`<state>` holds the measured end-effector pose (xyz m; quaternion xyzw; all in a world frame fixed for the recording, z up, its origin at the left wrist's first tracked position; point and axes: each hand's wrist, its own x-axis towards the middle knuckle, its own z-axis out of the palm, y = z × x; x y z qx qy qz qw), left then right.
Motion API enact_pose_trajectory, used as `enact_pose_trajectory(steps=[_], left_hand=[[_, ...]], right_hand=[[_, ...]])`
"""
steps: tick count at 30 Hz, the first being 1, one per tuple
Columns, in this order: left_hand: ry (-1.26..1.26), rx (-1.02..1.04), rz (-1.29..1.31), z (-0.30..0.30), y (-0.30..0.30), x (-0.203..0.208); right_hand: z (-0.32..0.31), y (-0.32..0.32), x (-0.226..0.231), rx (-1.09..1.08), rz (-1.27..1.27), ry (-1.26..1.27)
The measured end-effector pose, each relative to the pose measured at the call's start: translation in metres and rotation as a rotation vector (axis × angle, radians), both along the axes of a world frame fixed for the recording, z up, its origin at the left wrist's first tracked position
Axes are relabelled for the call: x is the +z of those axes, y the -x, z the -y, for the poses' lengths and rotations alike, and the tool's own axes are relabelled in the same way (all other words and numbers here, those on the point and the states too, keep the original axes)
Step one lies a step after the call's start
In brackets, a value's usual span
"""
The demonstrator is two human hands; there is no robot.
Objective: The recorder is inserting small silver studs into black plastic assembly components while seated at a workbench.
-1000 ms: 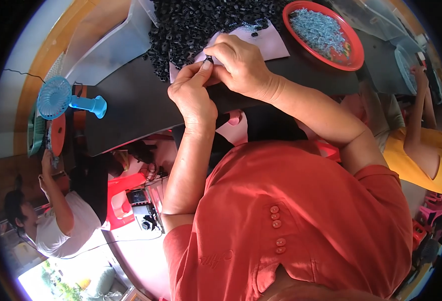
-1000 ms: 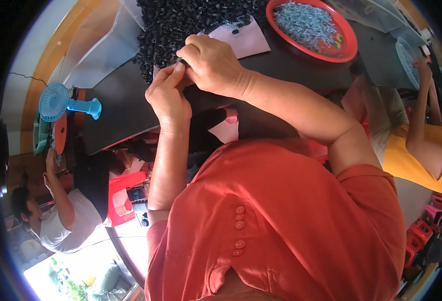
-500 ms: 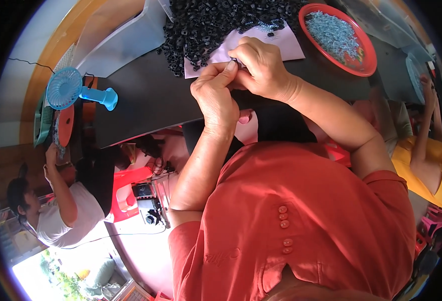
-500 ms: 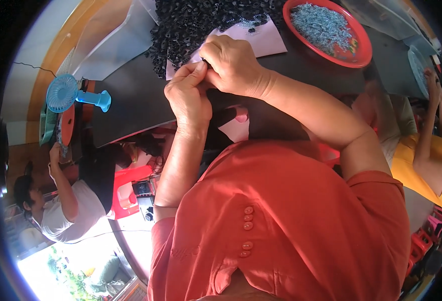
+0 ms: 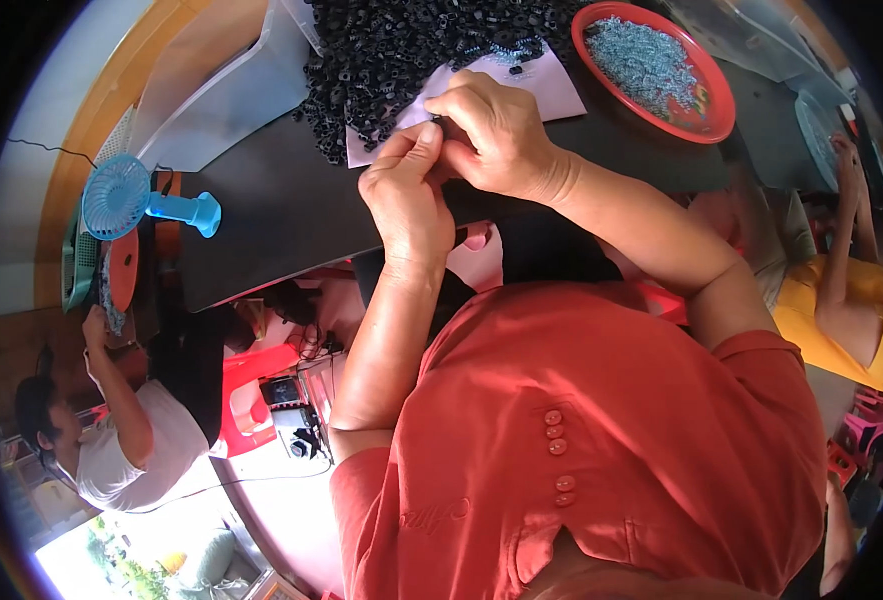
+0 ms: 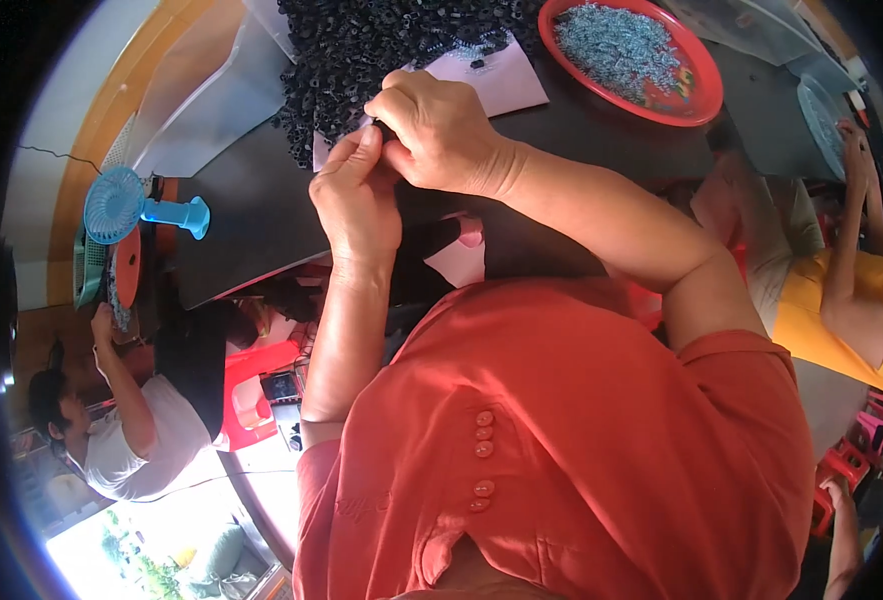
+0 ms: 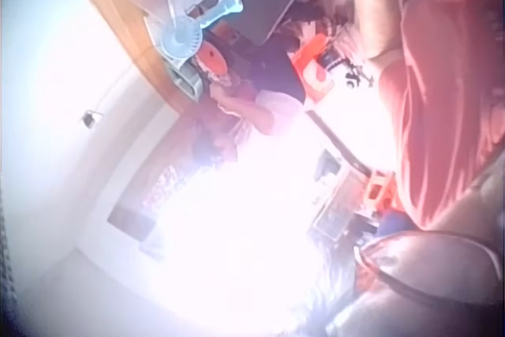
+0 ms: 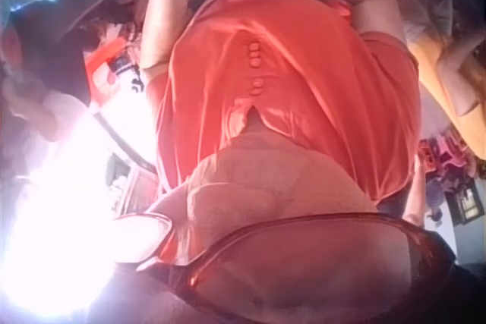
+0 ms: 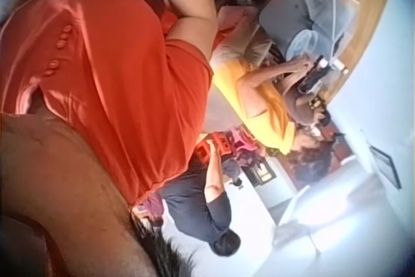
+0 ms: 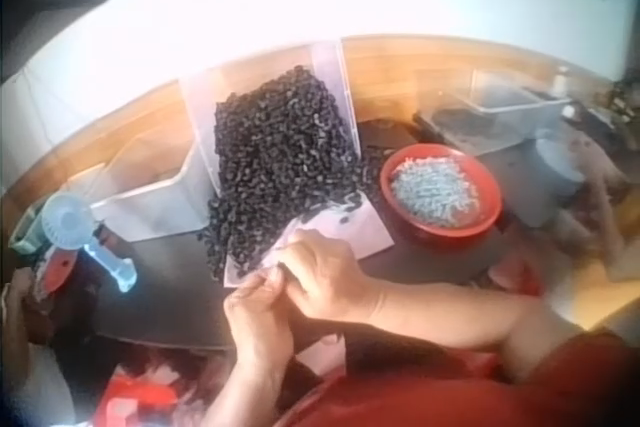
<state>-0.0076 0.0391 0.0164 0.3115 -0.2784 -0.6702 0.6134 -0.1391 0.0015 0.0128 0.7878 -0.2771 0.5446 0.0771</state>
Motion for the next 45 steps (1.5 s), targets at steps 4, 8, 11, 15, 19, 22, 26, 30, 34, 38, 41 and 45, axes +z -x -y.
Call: enact_pose_trajectory(steps=[4, 8, 11, 15, 19, 22, 26, 30, 34, 38, 41, 45], left_hand=[[0.164, 0.125, 0.406, 0.003, -0.002, 0.001], [0.104, 0.115, 0.179, 0.003, 0.001, -0.004], [0.043, 0.142, 0.071, -0.001, 0.012, 0.0], [-0.012, 0.15, -0.002, 0.001, 0.015, -0.005], [-0.032, 0.168, -0.023, 0.0, 0.015, -0.005], [-0.038, 0.142, -0.014, 0.002, 0.01, -0.007], [-0.011, 0.028, -0.049, 0.001, -0.006, -0.001], [0.056, 0.067, 0.101, 0.003, -0.008, 0.0], [0.165, 0.293, 0.418, 0.01, -0.008, 0.007], [0.396, 0.578, 0.873, 0.036, -0.058, 0.06], [0.357, 0.375, 0.585, 0.063, -0.091, 0.086], [0.226, 0.192, 0.553, 0.072, -0.085, 0.07]], right_hand=[[0.0, 0.0, 0.0, -0.013, -0.02, -0.01], [0.001, -0.005, -0.002, -0.027, 0.007, -0.03], [-0.002, -0.003, -0.002, -0.035, -0.003, -0.061], [-0.004, 0.0, -0.001, -0.04, -0.044, -0.015], [-0.005, -0.002, -0.004, -0.021, -0.05, -0.007], [-0.003, -0.004, -0.004, -0.021, -0.041, -0.031], [0.0, -0.004, -0.001, -0.004, 0.008, -0.036], [-0.002, -0.002, 0.0, -0.01, -0.008, -0.032], [-0.001, -0.001, 0.007, 0.1, 0.012, -0.239], [0.028, 0.063, 0.019, -0.217, -0.145, -0.369], [0.034, 0.086, 0.02, -0.441, -0.419, -0.455], [0.033, 0.075, 0.004, -0.603, -0.667, -0.43]])
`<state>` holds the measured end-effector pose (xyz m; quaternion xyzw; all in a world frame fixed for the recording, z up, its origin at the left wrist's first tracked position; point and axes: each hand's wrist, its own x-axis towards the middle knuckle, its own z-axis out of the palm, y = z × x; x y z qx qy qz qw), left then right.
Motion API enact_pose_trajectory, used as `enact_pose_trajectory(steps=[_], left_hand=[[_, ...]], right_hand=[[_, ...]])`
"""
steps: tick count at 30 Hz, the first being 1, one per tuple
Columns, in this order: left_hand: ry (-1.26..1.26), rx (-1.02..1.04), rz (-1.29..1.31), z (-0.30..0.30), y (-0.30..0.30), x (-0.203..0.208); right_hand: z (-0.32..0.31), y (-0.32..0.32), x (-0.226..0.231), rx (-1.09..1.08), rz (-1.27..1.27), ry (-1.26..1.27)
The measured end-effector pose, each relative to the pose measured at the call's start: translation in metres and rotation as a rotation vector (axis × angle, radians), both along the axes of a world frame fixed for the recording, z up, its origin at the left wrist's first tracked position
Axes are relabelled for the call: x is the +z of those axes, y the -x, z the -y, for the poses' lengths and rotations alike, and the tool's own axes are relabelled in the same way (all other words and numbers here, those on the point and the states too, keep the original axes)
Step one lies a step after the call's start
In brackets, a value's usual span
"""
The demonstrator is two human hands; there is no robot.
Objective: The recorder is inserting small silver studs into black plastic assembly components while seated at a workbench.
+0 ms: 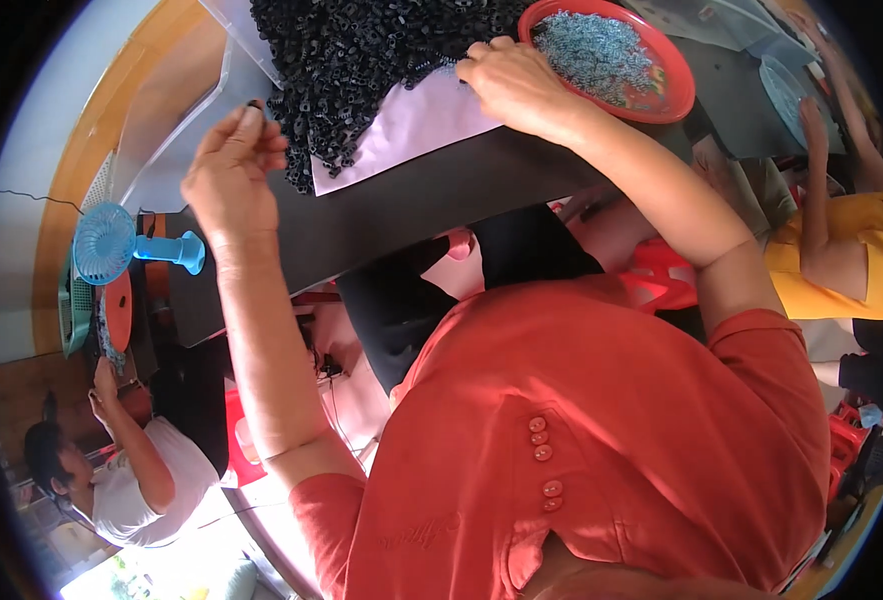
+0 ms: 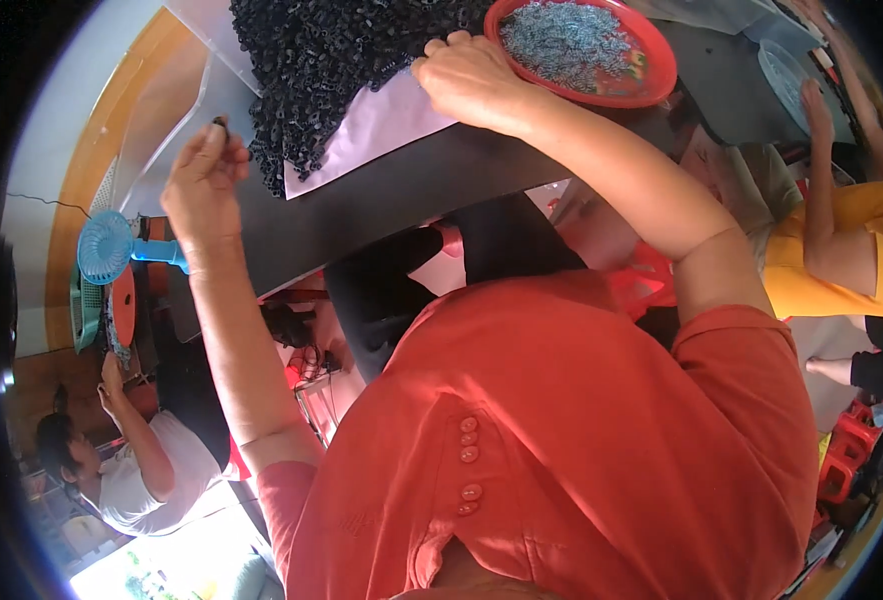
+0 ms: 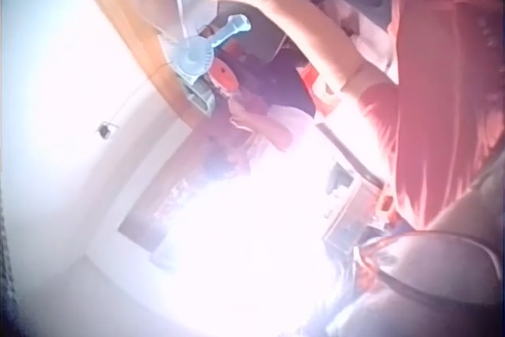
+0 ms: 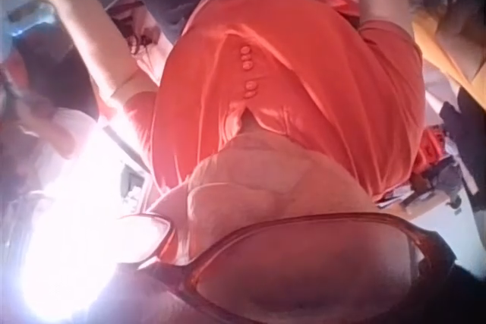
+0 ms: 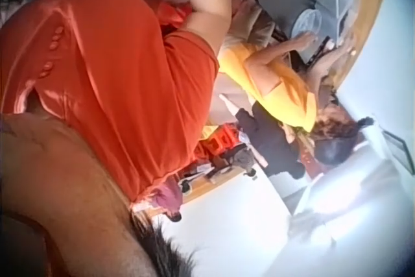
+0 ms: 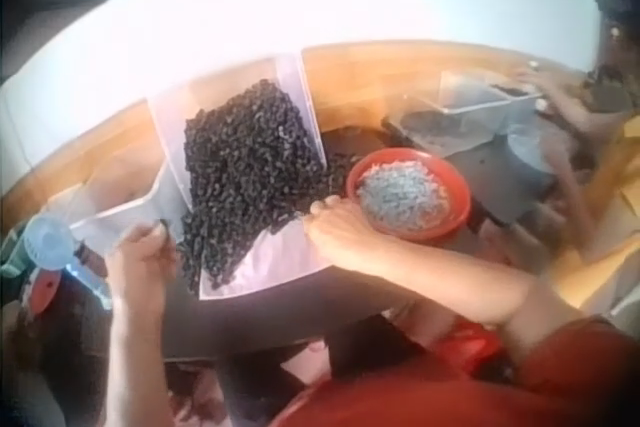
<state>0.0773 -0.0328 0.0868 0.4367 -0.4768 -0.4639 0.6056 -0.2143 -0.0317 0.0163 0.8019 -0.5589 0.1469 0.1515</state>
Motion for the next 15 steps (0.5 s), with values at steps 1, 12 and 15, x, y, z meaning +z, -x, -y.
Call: enact_pose_trajectory(steps=[1, 12, 15], left_hand=[[-0.018, -0.051, -0.044, -0.002, 0.004, -0.006], [-0.101, -0.241, -0.258, -0.058, 0.059, -0.043], [-0.114, -0.228, -0.34, -0.062, 0.065, -0.051]], right_hand=[[-0.002, -0.001, -0.001, 0.016, 0.028, -0.026], [-0.029, -0.046, 0.055, 0.732, 0.775, -0.136], [-0.037, -0.057, 0.048, 0.673, 0.615, 0.077]])
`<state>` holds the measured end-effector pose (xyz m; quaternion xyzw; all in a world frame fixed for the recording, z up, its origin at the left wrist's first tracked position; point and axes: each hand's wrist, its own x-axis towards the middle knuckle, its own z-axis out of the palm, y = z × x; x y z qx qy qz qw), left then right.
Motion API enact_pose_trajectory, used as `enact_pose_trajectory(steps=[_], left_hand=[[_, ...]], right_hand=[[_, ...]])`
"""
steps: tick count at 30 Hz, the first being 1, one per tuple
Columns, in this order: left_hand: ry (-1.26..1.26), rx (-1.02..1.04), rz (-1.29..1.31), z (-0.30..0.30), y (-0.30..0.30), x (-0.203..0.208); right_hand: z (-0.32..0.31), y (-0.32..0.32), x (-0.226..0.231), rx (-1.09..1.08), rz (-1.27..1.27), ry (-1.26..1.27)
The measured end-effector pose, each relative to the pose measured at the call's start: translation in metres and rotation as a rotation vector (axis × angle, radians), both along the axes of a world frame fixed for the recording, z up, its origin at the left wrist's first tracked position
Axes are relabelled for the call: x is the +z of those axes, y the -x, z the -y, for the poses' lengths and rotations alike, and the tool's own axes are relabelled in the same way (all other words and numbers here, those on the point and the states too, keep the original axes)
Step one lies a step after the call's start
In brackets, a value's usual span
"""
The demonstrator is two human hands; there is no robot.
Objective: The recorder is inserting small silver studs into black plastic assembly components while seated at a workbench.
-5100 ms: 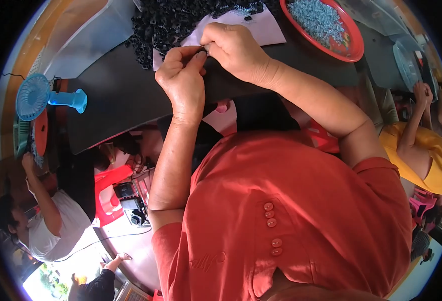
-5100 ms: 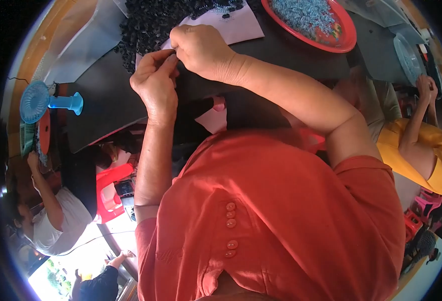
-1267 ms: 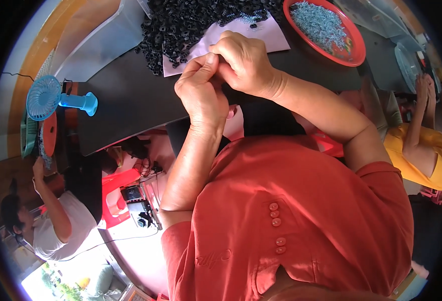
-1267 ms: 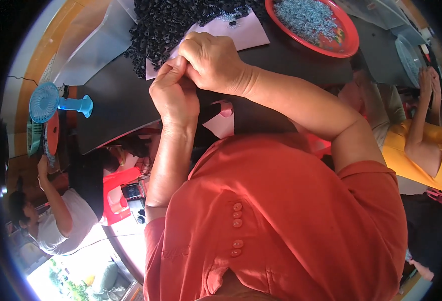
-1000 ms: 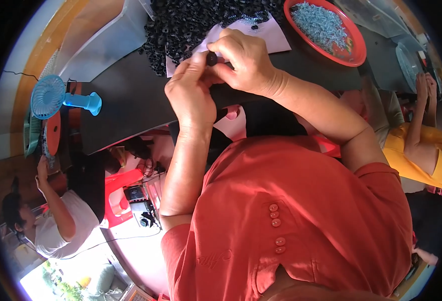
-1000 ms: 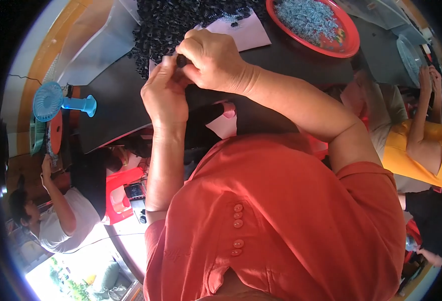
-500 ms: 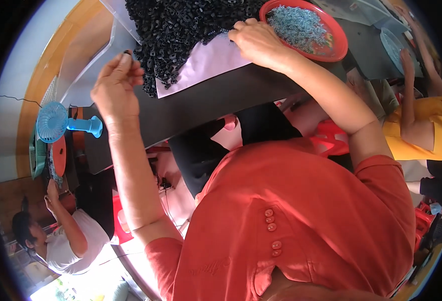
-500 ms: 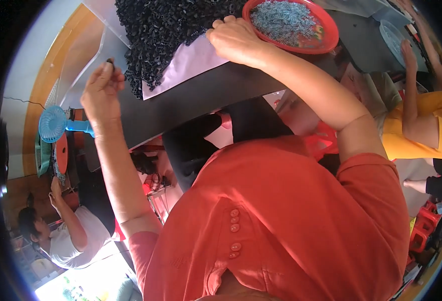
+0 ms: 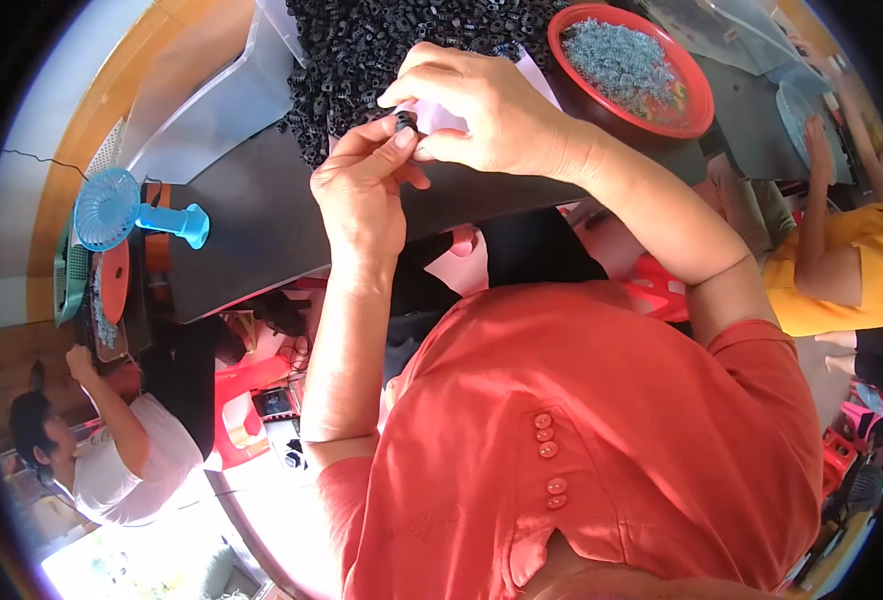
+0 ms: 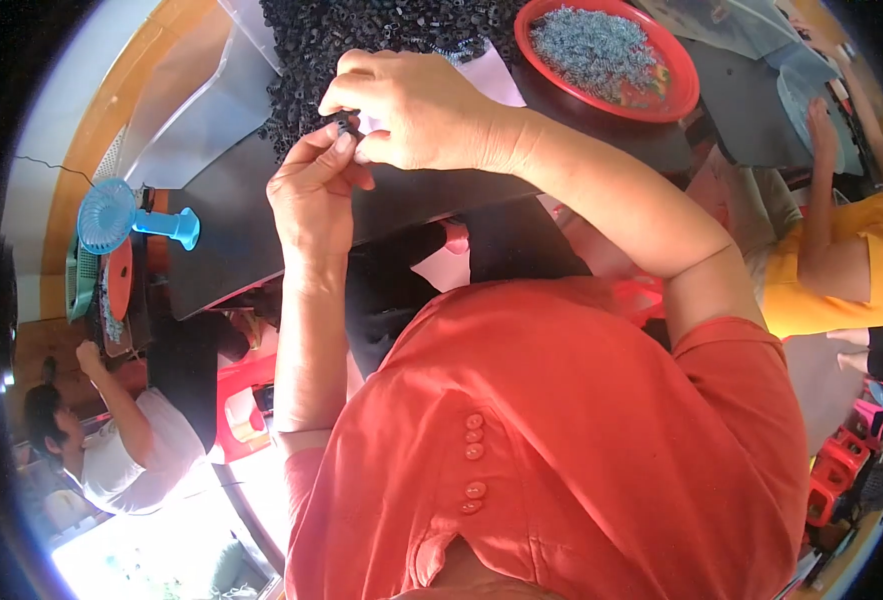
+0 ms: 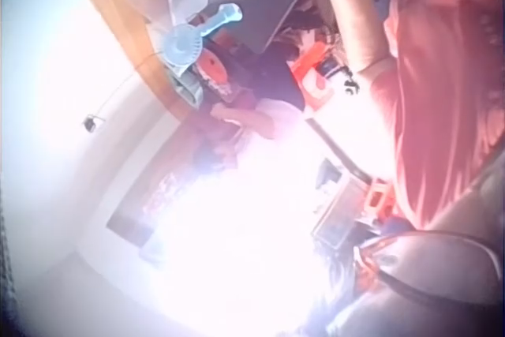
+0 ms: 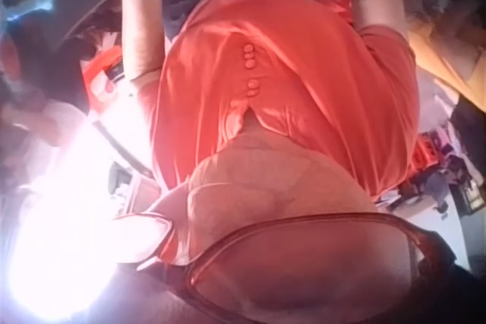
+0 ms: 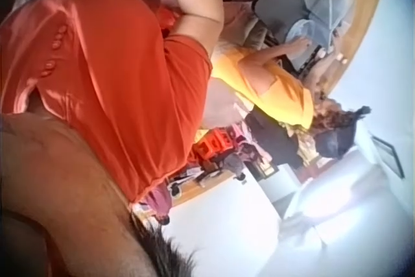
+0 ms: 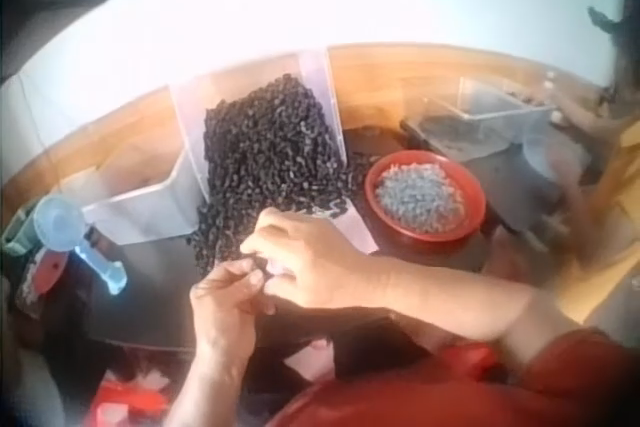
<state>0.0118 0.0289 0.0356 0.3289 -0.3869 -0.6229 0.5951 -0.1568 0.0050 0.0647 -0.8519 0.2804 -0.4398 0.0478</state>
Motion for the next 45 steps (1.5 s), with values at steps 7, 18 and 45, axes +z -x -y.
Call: enact_pose_trajectory(steps=[7, 18, 45], left_hand=[[-0.054, -0.055, -0.125, -0.009, 0.001, -0.002], [-0.17, -0.127, -0.287, -0.005, 0.001, -0.026], [0.755, 0.79, 1.015, 0.099, -0.088, 0.085]], right_hand=[[0.0, -0.003, -0.016, -0.078, 0.0, 0.165], [-0.01, -0.008, -0.033, -0.111, 0.008, 0.252], [0.049, 0.055, -0.055, -0.542, -0.58, -0.107]])
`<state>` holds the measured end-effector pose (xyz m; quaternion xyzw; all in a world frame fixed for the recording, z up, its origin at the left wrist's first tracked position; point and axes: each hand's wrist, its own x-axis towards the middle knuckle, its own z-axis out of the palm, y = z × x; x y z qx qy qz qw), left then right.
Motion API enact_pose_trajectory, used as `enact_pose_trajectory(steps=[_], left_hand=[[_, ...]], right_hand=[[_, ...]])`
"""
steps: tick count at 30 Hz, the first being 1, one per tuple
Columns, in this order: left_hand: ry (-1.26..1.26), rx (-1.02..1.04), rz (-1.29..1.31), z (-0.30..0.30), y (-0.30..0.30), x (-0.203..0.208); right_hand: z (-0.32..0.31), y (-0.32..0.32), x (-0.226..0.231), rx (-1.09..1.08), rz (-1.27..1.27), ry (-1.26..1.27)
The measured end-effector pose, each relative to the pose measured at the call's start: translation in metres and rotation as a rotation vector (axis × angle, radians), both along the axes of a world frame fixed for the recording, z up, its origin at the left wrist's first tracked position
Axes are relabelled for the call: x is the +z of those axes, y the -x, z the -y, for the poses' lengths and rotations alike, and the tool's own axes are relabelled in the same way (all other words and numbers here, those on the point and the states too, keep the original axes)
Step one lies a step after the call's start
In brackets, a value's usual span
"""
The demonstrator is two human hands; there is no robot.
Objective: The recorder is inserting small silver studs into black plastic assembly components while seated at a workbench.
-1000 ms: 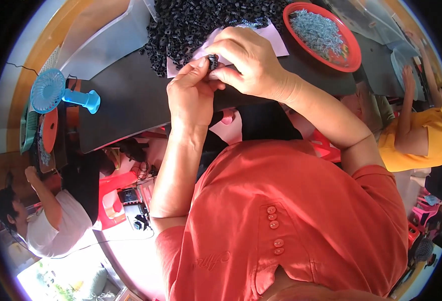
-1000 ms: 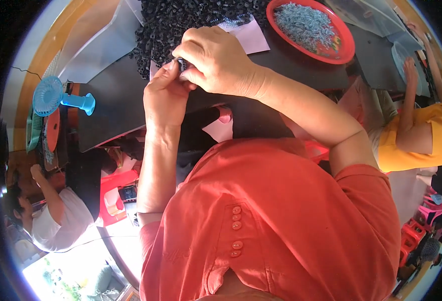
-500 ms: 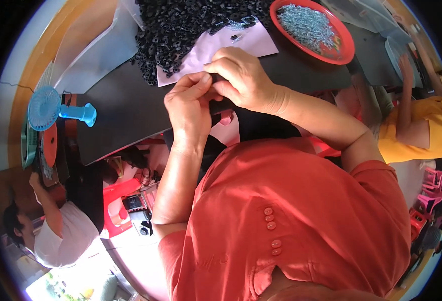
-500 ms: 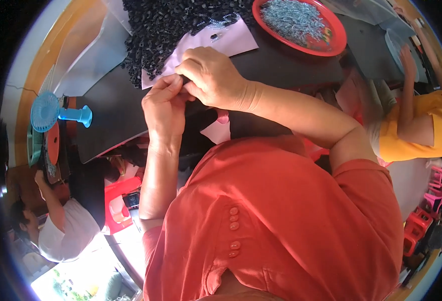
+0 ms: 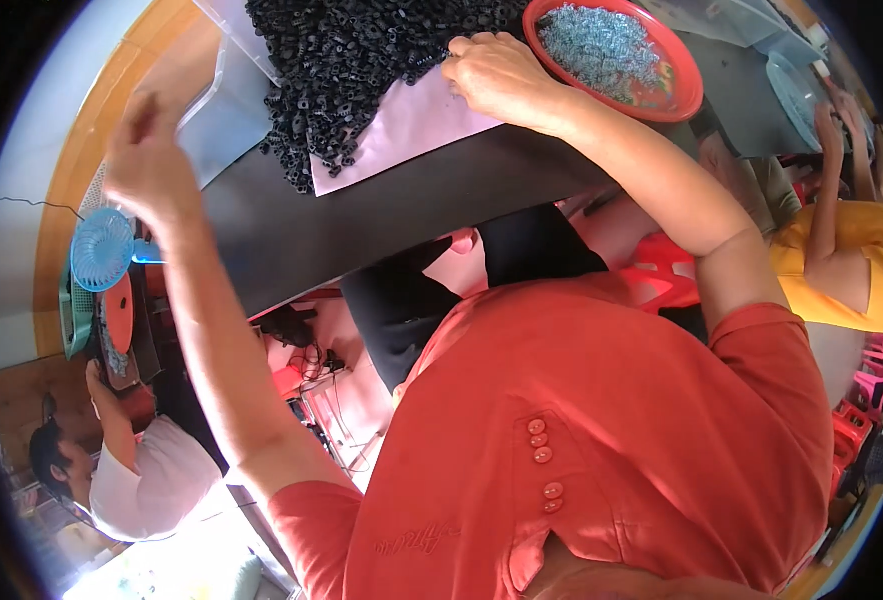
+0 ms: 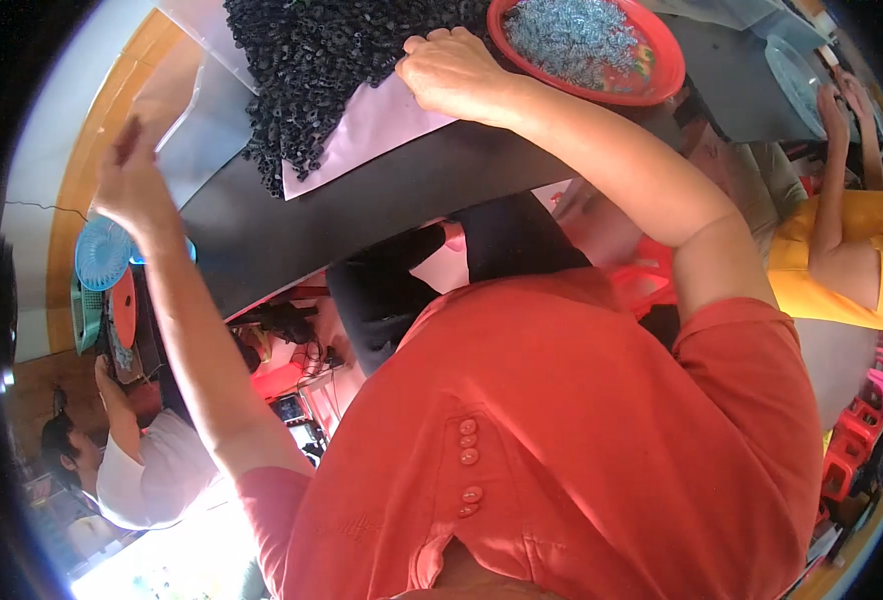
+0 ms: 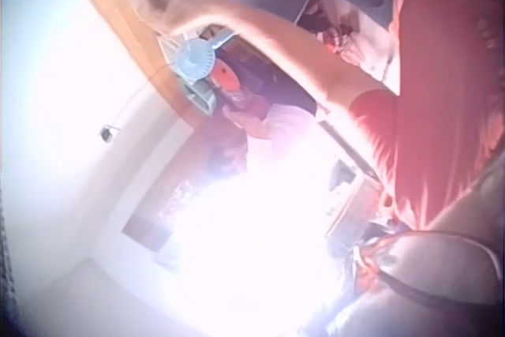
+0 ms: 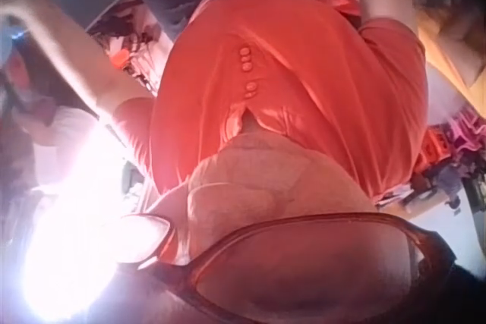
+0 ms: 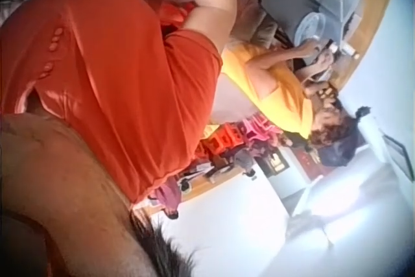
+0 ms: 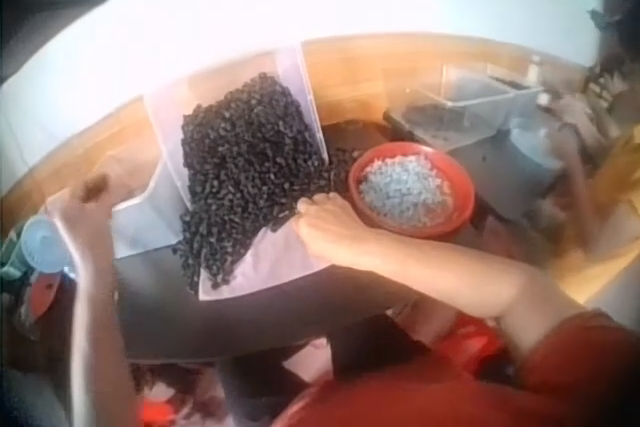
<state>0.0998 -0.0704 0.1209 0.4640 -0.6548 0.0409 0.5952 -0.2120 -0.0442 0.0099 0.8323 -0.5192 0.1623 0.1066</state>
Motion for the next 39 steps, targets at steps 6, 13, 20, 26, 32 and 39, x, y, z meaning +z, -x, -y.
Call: enact_pose_trajectory(steps=[6, 13, 20, 26, 32, 39], left_hand=[[-0.422, -0.401, 0.028, -0.057, 0.084, -0.082], [-0.398, -0.355, 0.465, -0.014, 0.153, -0.119], [-0.522, -0.43, 0.11, -0.024, 0.145, -0.12], [-0.522, -0.502, -0.373, -0.051, 0.148, -0.106], [-0.508, -0.511, -0.521, -0.055, 0.144, -0.108], [-0.749, -0.604, -0.895, -0.06, 0.129, -0.094]], right_hand=[[0.01, -0.002, -0.003, 0.027, 0.111, 0.053], [0.013, 0.011, -0.002, 0.067, 0.51, 0.121], [0.006, 0.013, 0.011, 0.085, 0.777, -0.195], [-0.003, -0.002, 0.014, 0.239, 1.097, -0.641], [-0.02, -0.007, 0.033, 0.161, 1.181, -0.849], [-0.011, -0.016, 0.031, 0.182, 1.076, -0.785]])
